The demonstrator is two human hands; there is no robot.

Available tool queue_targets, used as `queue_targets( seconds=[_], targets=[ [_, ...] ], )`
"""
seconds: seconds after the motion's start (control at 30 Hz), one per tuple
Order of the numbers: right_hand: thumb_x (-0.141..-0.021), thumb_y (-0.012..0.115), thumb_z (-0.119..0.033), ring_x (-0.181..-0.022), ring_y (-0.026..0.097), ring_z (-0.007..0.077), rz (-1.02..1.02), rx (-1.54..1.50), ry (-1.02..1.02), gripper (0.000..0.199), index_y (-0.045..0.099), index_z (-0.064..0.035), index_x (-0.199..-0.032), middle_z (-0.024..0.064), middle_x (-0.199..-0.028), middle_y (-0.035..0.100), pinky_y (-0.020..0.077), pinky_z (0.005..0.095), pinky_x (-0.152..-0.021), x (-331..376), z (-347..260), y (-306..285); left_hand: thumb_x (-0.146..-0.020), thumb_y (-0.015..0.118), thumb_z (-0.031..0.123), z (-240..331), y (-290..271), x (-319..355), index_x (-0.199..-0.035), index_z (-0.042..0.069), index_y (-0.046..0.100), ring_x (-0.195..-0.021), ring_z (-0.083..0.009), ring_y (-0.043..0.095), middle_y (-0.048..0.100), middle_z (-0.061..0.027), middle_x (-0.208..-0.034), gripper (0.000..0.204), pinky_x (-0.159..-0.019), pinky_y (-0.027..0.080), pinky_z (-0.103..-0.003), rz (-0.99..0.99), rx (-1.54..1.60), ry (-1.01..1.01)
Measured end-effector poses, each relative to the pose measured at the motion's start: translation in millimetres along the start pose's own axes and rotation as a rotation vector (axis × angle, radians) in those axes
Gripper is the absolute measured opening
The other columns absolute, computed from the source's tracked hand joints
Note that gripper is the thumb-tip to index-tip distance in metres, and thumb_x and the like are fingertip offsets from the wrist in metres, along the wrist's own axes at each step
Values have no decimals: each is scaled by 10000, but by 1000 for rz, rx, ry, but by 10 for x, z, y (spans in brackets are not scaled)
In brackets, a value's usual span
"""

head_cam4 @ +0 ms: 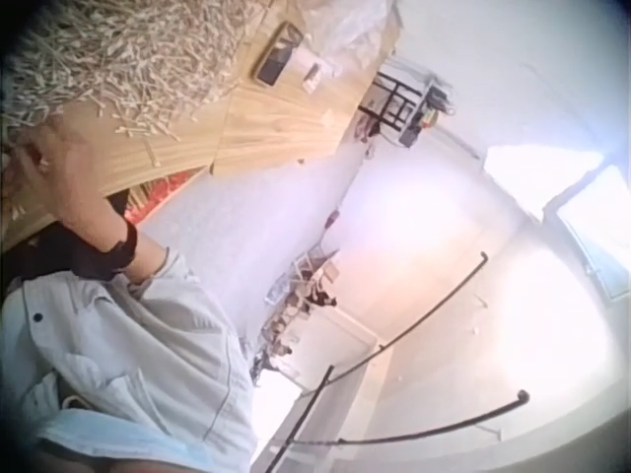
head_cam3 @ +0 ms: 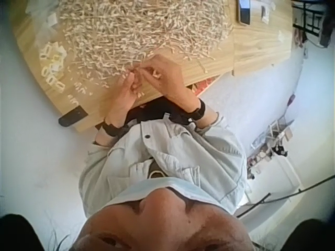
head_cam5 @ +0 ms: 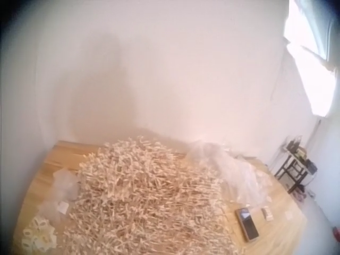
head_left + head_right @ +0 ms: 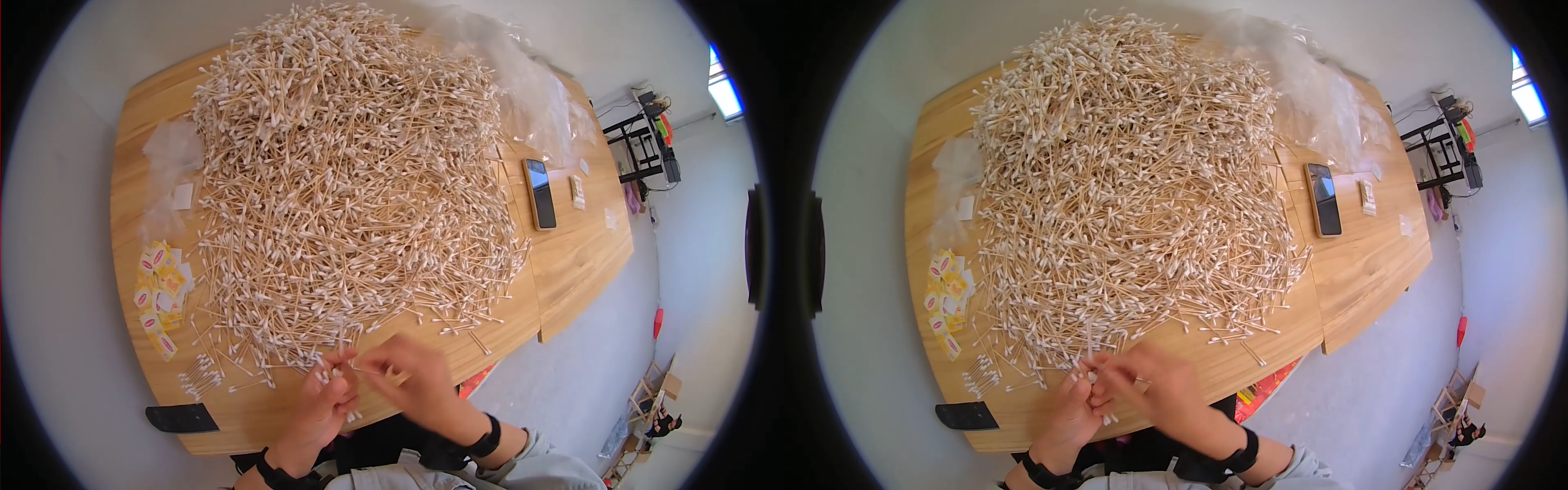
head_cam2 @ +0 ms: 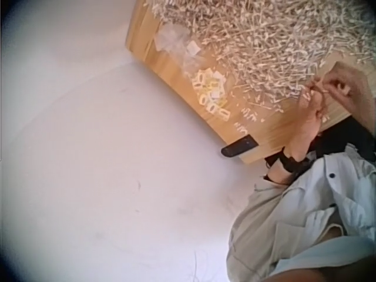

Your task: Sorting and bundling a large pile of cotton swabs on a wooden table.

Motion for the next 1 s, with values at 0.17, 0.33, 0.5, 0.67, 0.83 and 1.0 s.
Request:
queue_targets(
  seconds=[0.17,0.33,0.5,0.67,0.83,1.0],
  targets=[
    [-772,676,-125,-592,579,224,-306,120,-230,139,651,-72,-898,66,-749,589,472,303,-557,138,-66,152,-899,544,297,-93,-67,-110,-958,66,541,-609,-85,470,451,10,-703,239,-505,378,-209,117,-91,143],
    [-798,644,-107,-610,566,192,-55,275,-103,148,647,-72,-942,73,-763,588,455,288,-551,-567,131,-145,-924,484,331,62,-259,-73,-838,96,519,-493,-62,342,384,44,-576,252,-449,296,-205,50,85,93],
    [-750,658,-124,-677,559,239,326,487,-104,172,639,-117,-920,85,-851,528,461,348,-606,-1554,630,-537,-939,451,314,188,-257,-44,-835,103,513,-473,-63,274,341,40,-537,242,-423,228,-208,36,138,108],
    [-703,670,-118,-696,559,230,236,690,-126,184,658,-149,-884,84,-847,511,462,345,-636,-1792,912,-606,-948,427,291,221,-310,-15,-848,115,511,-482,-68,277,337,33,-539,219,-441,244,-214,12,148,63],
    [-758,659,-151,-665,558,153,263,219,-4,142,657,-90,-887,29,-777,563,429,277,-597,-1738,800,-849,-953,418,294,240,-353,-2,-846,115,512,-515,-78,315,344,32,-552,228,-483,292,-220,-28,180,56],
    [-826,647,-206,-734,573,54,121,-443,243,163,632,-74,-920,-15,-822,607,359,173,-558,-1559,632,-954,-955,413,298,235,-399,-15,-853,114,517,-572,-88,359,359,32,-573,235,-527,333,-229,-66,210,48]
  ],
)
Point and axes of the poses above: each hand's wrist, its own x-axis away from the middle knuckle, its own y-axis out of the palm, z = x × y, the point moved 2 cm from there along -x, towards the middle knuckle
